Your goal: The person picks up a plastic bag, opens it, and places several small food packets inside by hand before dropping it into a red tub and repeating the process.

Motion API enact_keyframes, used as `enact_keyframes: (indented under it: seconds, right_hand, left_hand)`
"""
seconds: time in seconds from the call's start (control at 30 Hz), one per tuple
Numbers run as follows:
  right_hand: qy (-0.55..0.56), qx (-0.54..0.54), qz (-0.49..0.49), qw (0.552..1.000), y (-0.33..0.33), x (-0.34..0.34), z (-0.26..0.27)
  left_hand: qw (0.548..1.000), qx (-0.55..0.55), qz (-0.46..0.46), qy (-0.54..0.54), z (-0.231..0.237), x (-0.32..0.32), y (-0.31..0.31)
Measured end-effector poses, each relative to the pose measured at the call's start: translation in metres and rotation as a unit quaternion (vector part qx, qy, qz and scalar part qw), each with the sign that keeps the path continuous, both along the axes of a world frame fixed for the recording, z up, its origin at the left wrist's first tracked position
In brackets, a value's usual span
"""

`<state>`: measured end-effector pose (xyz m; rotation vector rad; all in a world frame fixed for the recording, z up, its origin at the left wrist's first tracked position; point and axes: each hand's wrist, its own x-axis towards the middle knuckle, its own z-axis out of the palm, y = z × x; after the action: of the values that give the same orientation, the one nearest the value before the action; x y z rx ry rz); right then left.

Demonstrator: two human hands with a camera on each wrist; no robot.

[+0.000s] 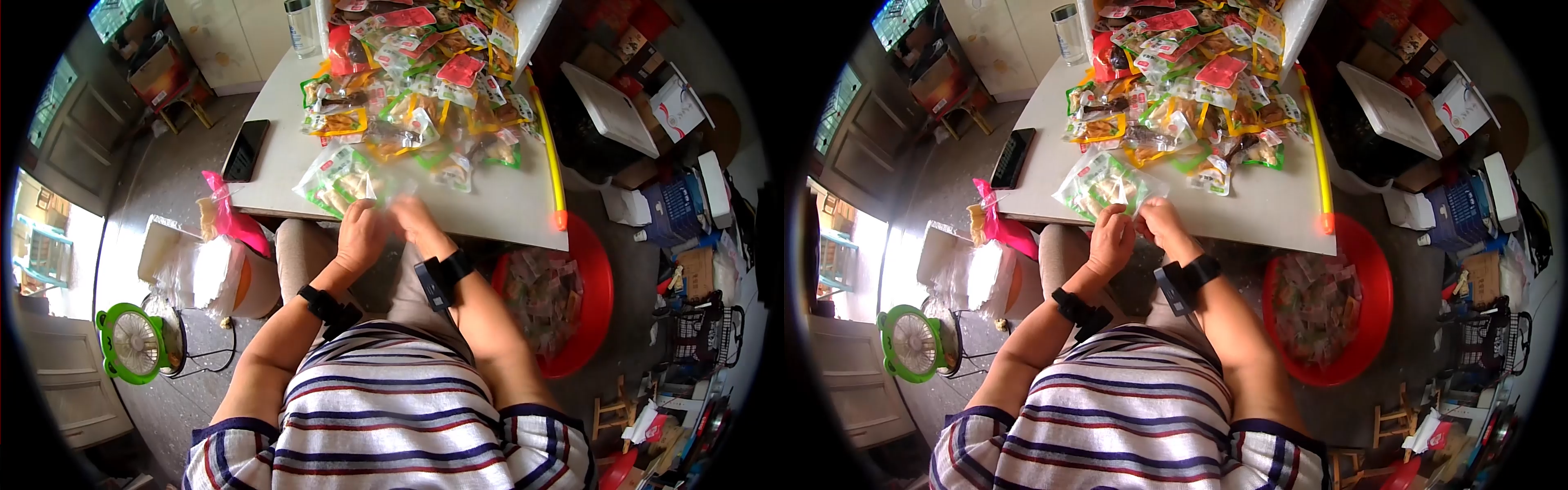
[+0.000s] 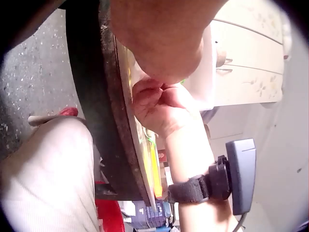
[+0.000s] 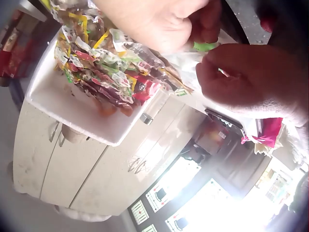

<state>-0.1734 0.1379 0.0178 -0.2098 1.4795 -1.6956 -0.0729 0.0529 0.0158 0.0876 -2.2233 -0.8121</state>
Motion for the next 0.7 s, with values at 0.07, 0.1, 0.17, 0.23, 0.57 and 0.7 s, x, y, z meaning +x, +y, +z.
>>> enact_keyframes:
  seconds: [0.07,0.1,0.17,0.23,0.57,0.7]
  right_hand:
    - [0.017,0.017,0.010,1.000,-0.005,-0.004,-0.002]
    - [0.025,0.025,0.014,0.999,-0.007,-0.004,0.000]
    - [0.001,0.031,-0.021,0.999,-0.013,-0.001,0.002]
    - [-0.008,0.026,-0.037,0.999,-0.016,-0.001,0.003]
    - [0.008,-0.026,-0.093,0.995,-0.020,0.002,-0.006]
    - [0.053,-0.011,-0.131,0.990,-0.028,0.001,-0.002]
  left_hand:
    - [1.000,0.002,0.001,-0.001,-0.002,0.000,-0.003]
    - [1.000,0.003,0.001,-0.001,-0.002,0.000,-0.003]
    - [1.000,0.010,0.003,-0.002,-0.003,0.001,-0.003]
    - [1.000,0.014,0.001,0.001,-0.002,0.001,-0.003]
    - [0.999,0.042,-0.010,0.005,-0.002,0.002,-0.004]
    - [0.999,0.042,-0.010,0.013,0.002,0.001,-0.006]
